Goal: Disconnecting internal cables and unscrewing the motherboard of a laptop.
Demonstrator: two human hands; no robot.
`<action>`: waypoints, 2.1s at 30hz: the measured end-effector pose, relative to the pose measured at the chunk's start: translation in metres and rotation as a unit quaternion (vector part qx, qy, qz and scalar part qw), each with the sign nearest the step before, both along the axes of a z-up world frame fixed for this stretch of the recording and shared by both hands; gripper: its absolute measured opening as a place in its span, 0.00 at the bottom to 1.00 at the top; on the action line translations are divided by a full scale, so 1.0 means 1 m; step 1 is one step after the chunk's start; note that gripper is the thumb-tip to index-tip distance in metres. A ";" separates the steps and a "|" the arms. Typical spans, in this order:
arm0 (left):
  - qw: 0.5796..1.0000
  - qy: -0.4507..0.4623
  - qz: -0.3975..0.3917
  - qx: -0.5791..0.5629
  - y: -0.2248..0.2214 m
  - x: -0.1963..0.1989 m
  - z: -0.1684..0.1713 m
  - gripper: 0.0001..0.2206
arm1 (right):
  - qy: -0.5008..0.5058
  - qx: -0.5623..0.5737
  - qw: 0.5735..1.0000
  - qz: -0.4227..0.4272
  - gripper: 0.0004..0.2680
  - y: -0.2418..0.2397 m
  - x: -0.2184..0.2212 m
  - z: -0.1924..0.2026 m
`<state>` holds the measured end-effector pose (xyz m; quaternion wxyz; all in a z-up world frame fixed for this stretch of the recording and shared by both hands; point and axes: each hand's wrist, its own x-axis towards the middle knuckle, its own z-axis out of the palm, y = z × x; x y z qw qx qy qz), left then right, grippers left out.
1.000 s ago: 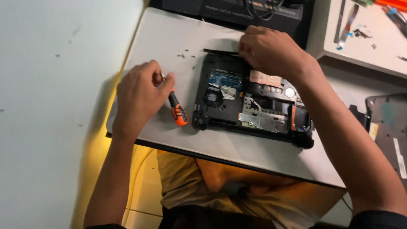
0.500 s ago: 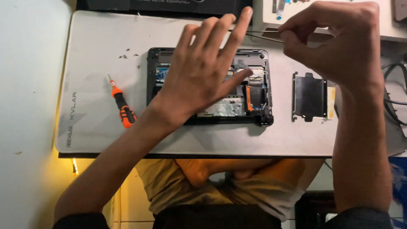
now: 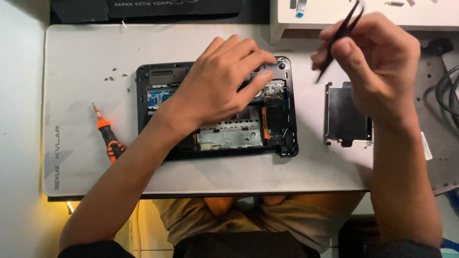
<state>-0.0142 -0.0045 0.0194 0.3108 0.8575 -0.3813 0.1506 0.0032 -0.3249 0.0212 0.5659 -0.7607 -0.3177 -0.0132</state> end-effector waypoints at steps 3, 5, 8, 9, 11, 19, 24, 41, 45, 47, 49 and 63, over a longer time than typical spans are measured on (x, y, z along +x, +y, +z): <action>0.998 0.050 -0.021 -0.024 0.012 0.006 -0.016 0.04 | -0.088 -0.216 0.972 -0.008 0.18 -0.001 -0.011 0.009; 0.997 0.070 -0.024 -0.031 0.010 0.009 -0.025 0.02 | -0.092 -0.258 0.962 -0.013 0.14 0.013 -0.020 0.020; 0.995 0.087 -0.032 -0.034 0.008 0.008 -0.032 0.02 | -0.101 -0.305 0.947 -0.021 0.10 0.019 -0.030 0.017; 0.996 0.080 -0.032 -0.031 0.007 0.007 -0.032 0.02 | -0.109 -0.313 0.943 -0.023 0.11 0.019 -0.032 0.015; 0.996 0.077 -0.031 -0.027 0.006 0.007 -0.035 0.02 | -0.119 -0.325 0.938 -0.023 0.12 0.014 -0.030 0.004; 0.997 0.067 -0.021 -0.023 0.002 0.006 -0.040 0.02 | -0.147 -0.355 0.923 -0.021 0.12 0.017 -0.035 -0.008; 0.998 0.063 -0.022 -0.022 0.001 0.005 -0.041 0.02 | -0.167 -0.334 0.927 -0.015 0.09 0.015 -0.036 -0.017; 0.999 0.029 -0.042 -0.012 0.003 0.006 -0.040 0.06 | -0.170 -0.352 0.920 -0.038 0.08 0.016 -0.047 -0.017; 0.998 -0.003 -0.053 0.014 0.006 0.007 -0.039 0.07 | -0.174 -0.354 0.918 -0.031 0.07 0.016 -0.046 -0.019; 0.998 -0.005 -0.056 0.016 0.007 0.008 -0.038 0.07 | -0.171 -0.352 0.920 -0.032 0.08 0.016 -0.046 -0.019; 0.998 -0.008 -0.057 0.018 0.008 0.008 -0.039 0.07 | -0.168 -0.350 0.921 -0.032 0.08 0.017 -0.046 -0.018; 0.997 -0.016 -0.065 0.047 0.006 0.008 -0.039 0.08 | -0.170 -0.364 0.915 -0.038 0.07 0.016 -0.046 -0.024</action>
